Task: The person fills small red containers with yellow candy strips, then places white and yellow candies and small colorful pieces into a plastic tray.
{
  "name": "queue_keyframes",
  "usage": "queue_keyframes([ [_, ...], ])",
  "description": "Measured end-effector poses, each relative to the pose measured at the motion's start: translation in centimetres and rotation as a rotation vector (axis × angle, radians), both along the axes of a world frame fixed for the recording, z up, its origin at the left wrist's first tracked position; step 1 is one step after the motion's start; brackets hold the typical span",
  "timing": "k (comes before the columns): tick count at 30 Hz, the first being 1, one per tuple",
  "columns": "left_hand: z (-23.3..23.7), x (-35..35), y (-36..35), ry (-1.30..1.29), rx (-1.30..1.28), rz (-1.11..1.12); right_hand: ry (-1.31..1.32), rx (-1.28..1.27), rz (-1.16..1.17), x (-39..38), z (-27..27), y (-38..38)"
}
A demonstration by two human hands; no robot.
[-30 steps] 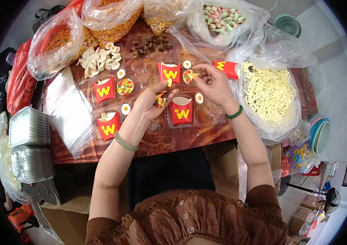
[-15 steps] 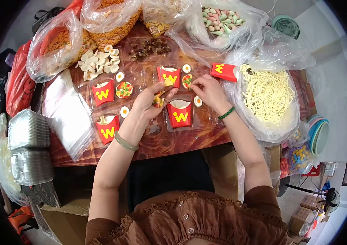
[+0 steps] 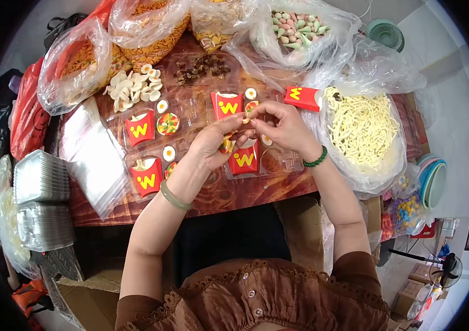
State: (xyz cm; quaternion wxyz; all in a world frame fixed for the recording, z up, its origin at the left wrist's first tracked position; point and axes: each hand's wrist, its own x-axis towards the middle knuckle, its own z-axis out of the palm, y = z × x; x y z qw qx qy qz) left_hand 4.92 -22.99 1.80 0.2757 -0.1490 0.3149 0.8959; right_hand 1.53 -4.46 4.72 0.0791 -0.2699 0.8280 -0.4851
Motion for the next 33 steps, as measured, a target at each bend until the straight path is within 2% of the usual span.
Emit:
queue_keyframes([
  [1, -0.4, -0.1, 0.2, 0.035, -0.025, 0.019, -0.230, -0.062, -0.037, 0.1, 0.1, 0.1],
  [2, -0.7, -0.3, 0.4, 0.070, -0.048, 0.037, -0.228, -0.062, -0.040, 0.2, 0.0, -0.1],
  [4, -1.2, -0.6, 1.0, 0.100, -0.019, 0.024, -0.429, -0.381, -0.097, 0.6, -0.4, -0.6],
  [5, -1.5, -0.6, 1.1, 0.132, 0.008, 0.017, -0.433, -0.382, -0.100, 0.7, -0.5, -0.5],
  [8, -0.2, -0.4, 1.0, 0.117, 0.004, 0.046, -0.383, -0.363, -0.142, -0.7, -1.1, 0.3],
  [10, -0.1, -0.6, 0.4, 0.018, 0.041, 0.090, 0.078, 0.109, -0.186, -2.6, -2.0, 2.0],
  [11, -0.2, -0.7, -0.2, -0.083, 0.075, 0.135, 0.169, 0.270, -0.146, -3.3, -2.5, 2.7],
  [12, -0.9, -1.1, -0.5, -0.111, 0.098, 0.158, 0.170, 0.271, -0.147, -4.1, -3.5, 3.1],
  [14, -0.7, -1.5, -1.0, -0.132, 0.099, 0.160, 0.371, 0.357, -0.009, -5.2, -5.5, 3.7],
  [18, -0.9, -1.6, -1.3, -0.165, 0.103, 0.201, 0.383, 0.356, 0.014, -5.4, -5.8, 3.3],
  [20, -0.9, -1.8, -1.4, -0.173, 0.107, 0.219, 0.392, 0.401, -0.094, -5.0, -5.7, 3.0],
  [23, -1.5, -2.0, -1.5, -0.185, 0.110, 0.232, 0.252, 0.355, -0.076, -4.1, -4.7, 2.8],
  [27, -1.7, -1.9, -1.4, -0.166, 0.137, 0.214, 0.257, 0.332, -0.027, -4.2, -5.1, 3.2],
  [29, -1.0, -1.6, -1.4, -0.139, 0.129, 0.224, 0.149, 0.264, -0.121, -3.5, -4.5, 2.7],
  [32, -0.6, -1.0, -1.5, -0.019, 0.214, 0.128, 0.168, 0.120, -0.117, -2.1, -2.7, 1.3],
  [33, -0.8, -1.0, -1.3, -0.024, 0.214, 0.126, 0.197, 0.046, -0.038, -1.7, -1.9, 0.7],
])
